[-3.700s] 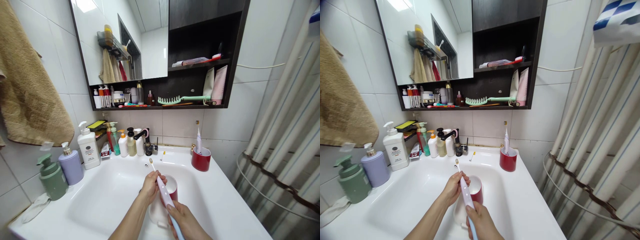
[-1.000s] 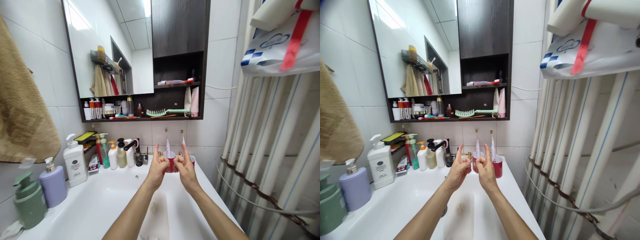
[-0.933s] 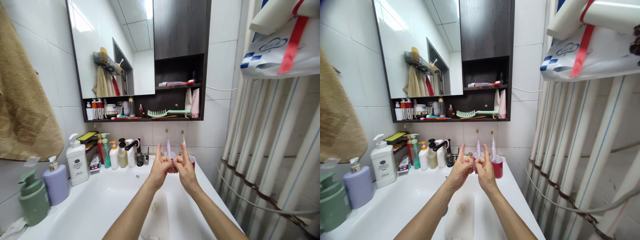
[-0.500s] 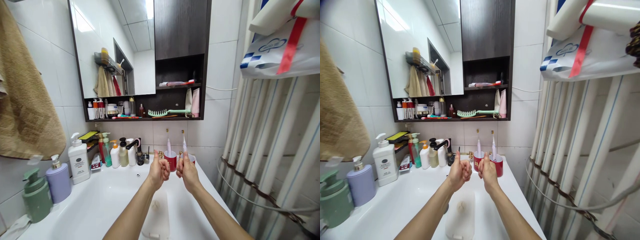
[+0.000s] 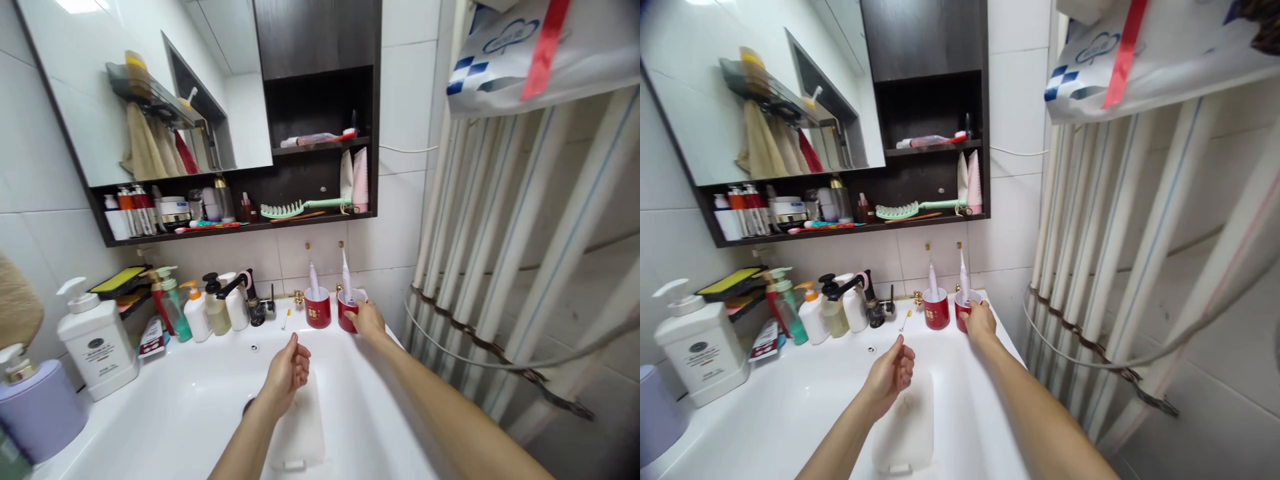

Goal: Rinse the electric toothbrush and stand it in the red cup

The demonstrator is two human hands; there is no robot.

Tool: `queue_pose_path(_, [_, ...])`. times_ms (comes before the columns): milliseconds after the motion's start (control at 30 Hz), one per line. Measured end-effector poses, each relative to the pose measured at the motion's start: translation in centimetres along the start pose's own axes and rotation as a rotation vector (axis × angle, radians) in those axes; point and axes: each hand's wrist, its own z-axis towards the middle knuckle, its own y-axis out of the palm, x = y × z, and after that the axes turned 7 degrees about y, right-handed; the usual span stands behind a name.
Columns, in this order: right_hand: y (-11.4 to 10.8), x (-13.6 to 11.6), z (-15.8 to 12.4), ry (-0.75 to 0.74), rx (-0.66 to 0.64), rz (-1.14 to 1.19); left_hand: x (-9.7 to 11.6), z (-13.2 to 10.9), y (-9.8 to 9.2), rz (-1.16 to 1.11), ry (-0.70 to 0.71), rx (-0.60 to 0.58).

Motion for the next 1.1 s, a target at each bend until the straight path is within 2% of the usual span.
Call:
queue_pose_path(100, [-0.5,1.0,-1.8,-0.026,-0.02,-0.056,-0.1,-0.1,-0.2,0.069,0.05,0.011])
queue_pose_path(300, [-2.0,1.8,-8.4,-0.204,-0.122,-0.082,0.6,0.4,0.8,0.374,0.288,0.113])
queue_pose_path(400, [-1.3,1.3,-11.2,-0.3,-0.211,-0.07,0.9,0.9,1.6,0.474,0.413,0.145])
queue_pose_path(500, [0.0,0.4,-13.0,-0.367,-0.279,-0.078,1.0,1.1,2.0,0.55,0.376,0.114])
queue_pose_path(700, [1.8,-1.1,-13.7,-0.413,-0.36,-0.116,0.3,0.5,1.5,0.631,0.228,-0.081])
queue_pose_path(867, [2.7,-1.3,-13.1,-0.424,-0.372,-0.12,-0.8,0.5,1.0,0.742,0.245,-0.133])
queue_pose_path(967, [3.2,-1.0,-12.9,-0.43,-0.373,-0.113,-1.2,0.9,0.8,0.872,0.29,-0.067])
queue_pose_path(1033, [3.5,-0.8,-12.8,-0.422,-0.377,-0.104,-1.2,1.2,0.6,0.903,0.346,0.032])
queue_pose_path(1100, [3.8,-0.4,-12.7,-0.4,-0.386,-0.091,-0.6,1.5,0.4,0.884,0.46,0.163])
